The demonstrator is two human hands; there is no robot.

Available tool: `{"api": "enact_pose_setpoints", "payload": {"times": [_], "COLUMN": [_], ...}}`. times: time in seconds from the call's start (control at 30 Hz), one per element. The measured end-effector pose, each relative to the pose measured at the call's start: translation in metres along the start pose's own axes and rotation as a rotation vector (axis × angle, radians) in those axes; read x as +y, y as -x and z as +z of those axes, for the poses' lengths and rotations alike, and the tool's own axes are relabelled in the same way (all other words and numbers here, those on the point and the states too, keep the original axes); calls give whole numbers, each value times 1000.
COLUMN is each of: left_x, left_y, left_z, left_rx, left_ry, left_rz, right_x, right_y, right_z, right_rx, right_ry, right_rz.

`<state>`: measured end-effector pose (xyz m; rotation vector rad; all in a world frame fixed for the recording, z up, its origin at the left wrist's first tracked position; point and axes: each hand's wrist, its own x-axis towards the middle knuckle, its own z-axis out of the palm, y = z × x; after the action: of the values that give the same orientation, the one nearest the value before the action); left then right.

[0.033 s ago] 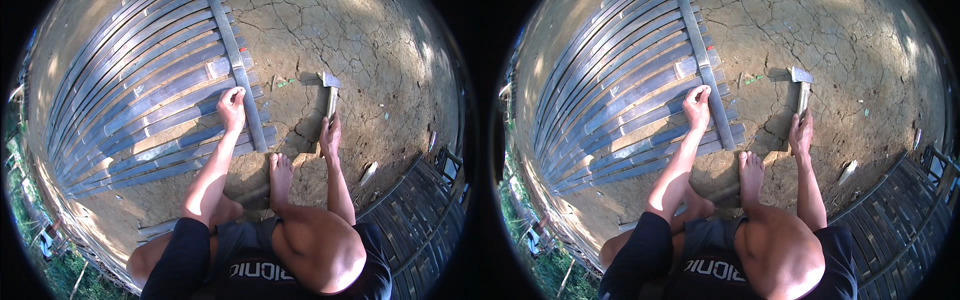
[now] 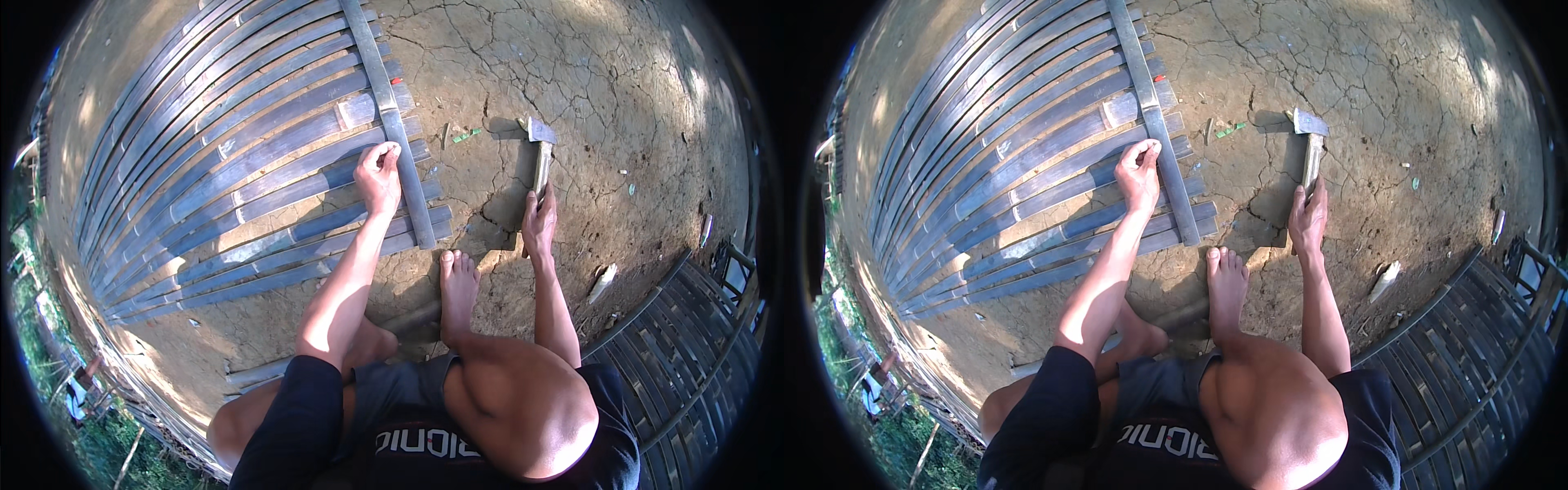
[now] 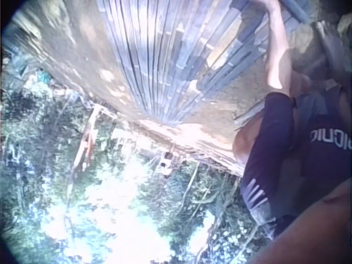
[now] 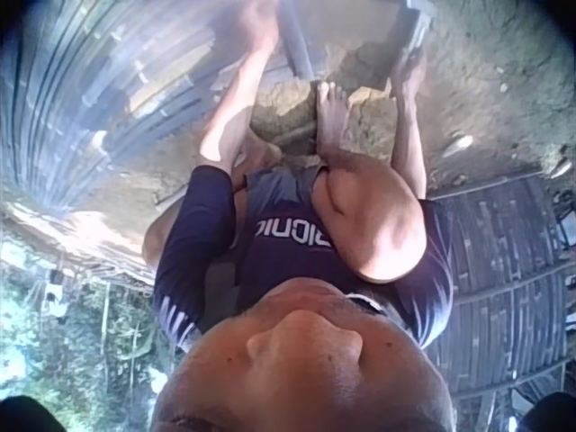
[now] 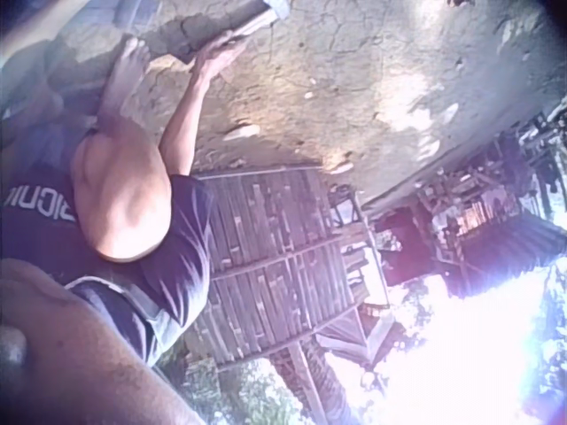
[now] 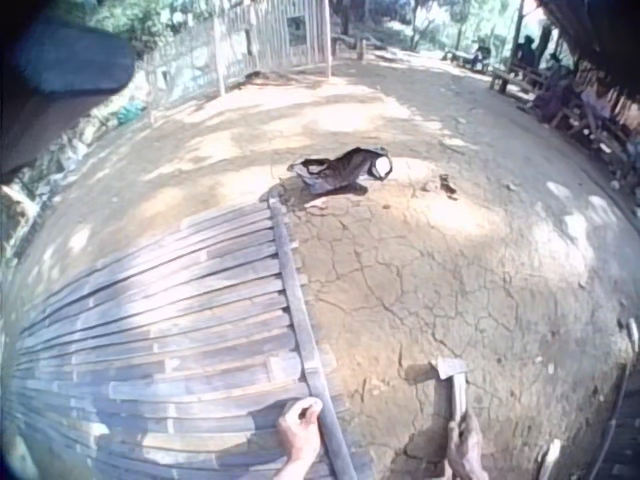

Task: The person aligns bamboo strips and secures them to a wooden frame by hammering in nails using the back of an axe head.

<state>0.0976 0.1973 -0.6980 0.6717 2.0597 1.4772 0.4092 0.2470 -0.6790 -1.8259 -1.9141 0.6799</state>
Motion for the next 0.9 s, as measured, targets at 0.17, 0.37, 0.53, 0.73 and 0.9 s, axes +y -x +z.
{"api": "enact_pose_setpoints", "payload": {"times": [0.17, 0.37, 0.53, 0.73, 0.9], "left_x": [5, 1, 1, 1, 3], "left_y": [3, 5, 7, 9, 10], "left_z": [3, 2, 3, 3, 5], "left_rx": [43, 79, 78, 100, 123], "left_ry": [-151, -187, -217, -269, -312], "left_rz": [108, 258, 271, 313, 366], "right_x": [-21, -79, -114, -145, -148], "right_y": [-3, 26, 28, 17, 10], "right_z": [-20, -32, -19, -12, -5], "right_rx": [-148, -438, -599, -703, -711], "right_ry": [-92, -375, -173, -150, -125], "right_rz": [192, 280, 65, -22, -115]}}
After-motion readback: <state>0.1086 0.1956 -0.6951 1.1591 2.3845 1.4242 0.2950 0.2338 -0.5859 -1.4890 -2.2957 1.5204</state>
